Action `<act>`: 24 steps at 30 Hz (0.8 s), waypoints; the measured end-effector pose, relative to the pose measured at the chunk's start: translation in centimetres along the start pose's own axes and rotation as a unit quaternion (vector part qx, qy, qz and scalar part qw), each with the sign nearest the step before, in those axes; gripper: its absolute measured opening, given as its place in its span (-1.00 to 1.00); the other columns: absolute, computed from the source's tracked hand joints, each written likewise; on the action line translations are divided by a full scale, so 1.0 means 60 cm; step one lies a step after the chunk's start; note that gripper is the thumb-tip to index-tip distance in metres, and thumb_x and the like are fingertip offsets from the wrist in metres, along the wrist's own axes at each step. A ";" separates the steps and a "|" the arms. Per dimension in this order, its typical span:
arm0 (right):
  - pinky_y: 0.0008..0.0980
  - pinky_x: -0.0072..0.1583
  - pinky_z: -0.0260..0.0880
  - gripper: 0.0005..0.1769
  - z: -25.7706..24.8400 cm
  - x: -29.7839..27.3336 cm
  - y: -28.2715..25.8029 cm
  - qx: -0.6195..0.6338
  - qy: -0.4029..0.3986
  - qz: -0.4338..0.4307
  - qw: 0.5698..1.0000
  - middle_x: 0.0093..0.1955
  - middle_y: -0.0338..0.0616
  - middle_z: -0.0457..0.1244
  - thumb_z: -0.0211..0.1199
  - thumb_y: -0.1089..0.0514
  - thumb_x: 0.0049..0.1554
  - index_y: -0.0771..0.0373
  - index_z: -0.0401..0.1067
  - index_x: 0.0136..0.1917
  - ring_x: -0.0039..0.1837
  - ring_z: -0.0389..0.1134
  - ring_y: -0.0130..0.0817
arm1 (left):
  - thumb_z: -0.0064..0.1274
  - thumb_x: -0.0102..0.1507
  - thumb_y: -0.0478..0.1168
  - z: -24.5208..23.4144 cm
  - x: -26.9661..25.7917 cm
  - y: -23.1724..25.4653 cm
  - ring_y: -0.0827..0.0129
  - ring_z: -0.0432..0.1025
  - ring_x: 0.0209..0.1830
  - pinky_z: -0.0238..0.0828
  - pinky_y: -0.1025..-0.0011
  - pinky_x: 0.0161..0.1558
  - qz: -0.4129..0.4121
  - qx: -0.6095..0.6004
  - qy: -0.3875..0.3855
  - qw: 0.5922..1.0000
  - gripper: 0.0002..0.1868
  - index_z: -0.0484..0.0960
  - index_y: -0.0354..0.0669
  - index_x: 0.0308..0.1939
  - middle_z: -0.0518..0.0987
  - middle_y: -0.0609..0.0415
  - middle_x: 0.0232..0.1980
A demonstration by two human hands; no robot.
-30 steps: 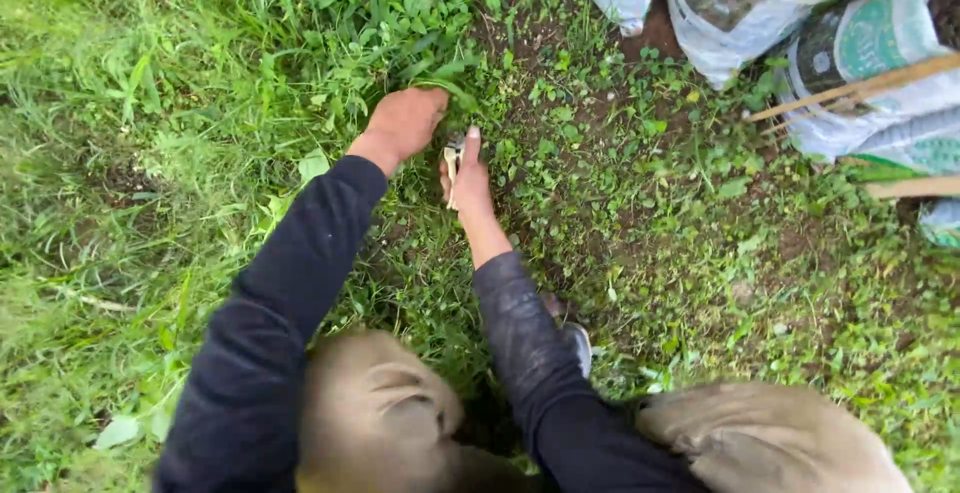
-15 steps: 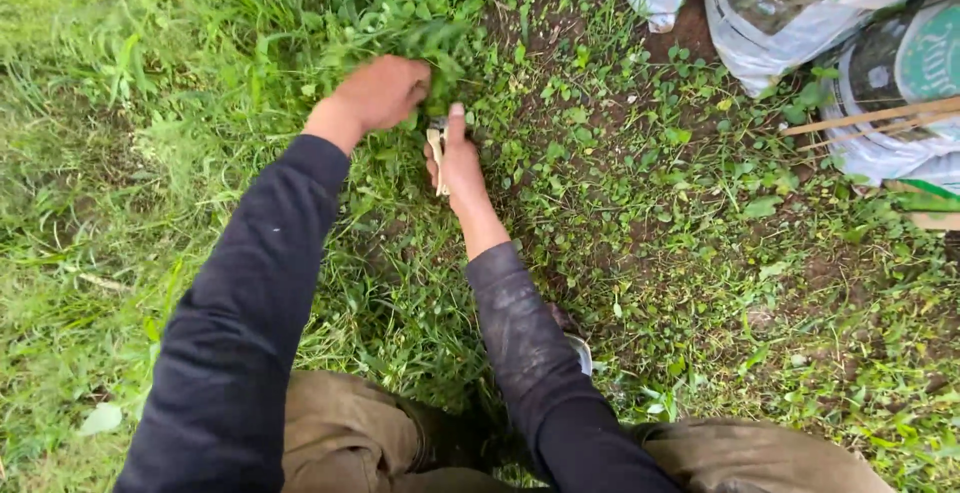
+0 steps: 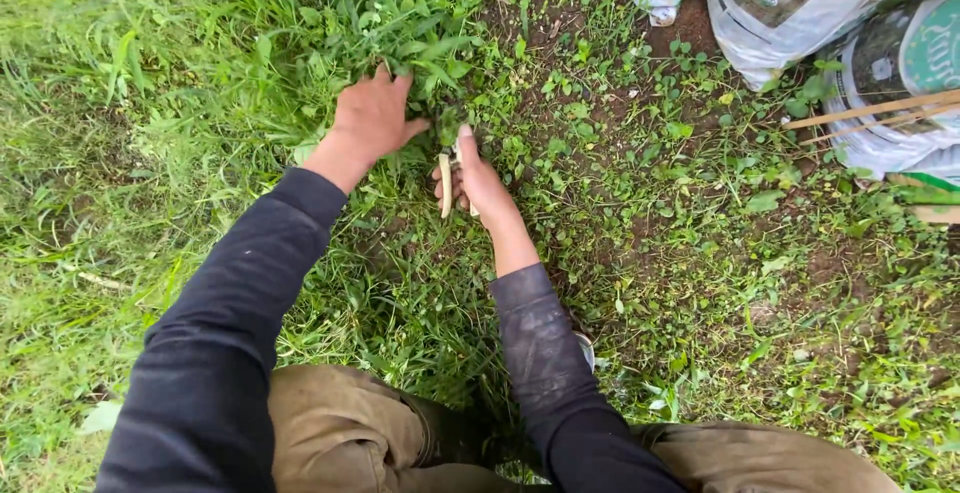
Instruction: Trimming grass and weeds in a garden using pruning shears.
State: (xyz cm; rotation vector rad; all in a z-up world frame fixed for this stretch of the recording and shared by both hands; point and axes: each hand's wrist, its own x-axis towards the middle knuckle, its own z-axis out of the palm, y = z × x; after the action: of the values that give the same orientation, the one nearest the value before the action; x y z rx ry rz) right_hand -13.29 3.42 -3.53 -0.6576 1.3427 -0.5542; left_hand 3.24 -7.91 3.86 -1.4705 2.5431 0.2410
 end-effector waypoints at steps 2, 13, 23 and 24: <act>-0.55 -0.34 0.17 0.05 -0.006 -0.007 0.005 0.007 0.001 -0.003 1.000 -0.36 -0.20 0.35 -0.49 -0.64 0.18 0.26 0.51 -0.14 -0.34 0.34 -0.48 | 0.11 0.25 0.23 0.078 0.018 -0.032 0.05 0.59 -0.18 0.60 0.17 -0.22 -0.033 0.022 -0.043 0.998 -0.28 0.46 -0.32 0.22 0.55 -0.19 0.01; -0.53 -0.34 0.31 0.02 0.023 0.062 -0.022 0.010 -0.103 0.018 0.995 -0.29 -0.11 0.42 -0.48 -0.58 0.20 0.27 0.54 -0.04 -0.34 0.39 -0.45 | 0.13 0.31 -0.04 0.055 -0.002 -0.086 -0.02 0.58 -0.18 0.55 0.11 -0.15 0.042 -0.015 0.014 0.999 -0.70 0.67 -0.25 -0.19 0.66 -0.16 -0.19; -0.44 -0.37 0.28 -0.07 0.059 0.099 -0.006 0.020 0.030 -0.019 0.999 -0.39 -0.22 0.29 -0.43 -0.51 0.28 0.29 0.47 -0.12 -0.37 0.30 -0.45 | 0.11 0.33 -0.12 0.038 -0.011 -0.084 -0.04 0.57 -0.18 0.53 0.06 -0.11 0.077 -0.126 0.047 0.988 -0.79 0.70 -0.11 -0.06 0.66 -0.09 -0.10; -0.39 -0.38 0.31 -0.07 0.062 0.106 0.002 0.011 0.060 -0.021 0.998 -0.42 -0.23 0.22 -0.42 -0.51 0.30 0.30 0.45 -0.15 -0.40 0.22 -0.42 | 0.10 0.36 -0.11 0.029 -0.006 -0.084 -0.05 0.57 -0.19 0.52 0.05 -0.10 0.060 -0.151 0.041 0.986 -0.77 0.70 -0.11 0.00 0.66 -0.11 -0.11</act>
State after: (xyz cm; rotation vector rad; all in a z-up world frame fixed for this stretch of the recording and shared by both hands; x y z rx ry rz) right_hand -8.64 -0.56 -7.69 -0.6437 1.4357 -0.6500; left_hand 7.95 -9.67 2.08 -1.4506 2.7616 0.6202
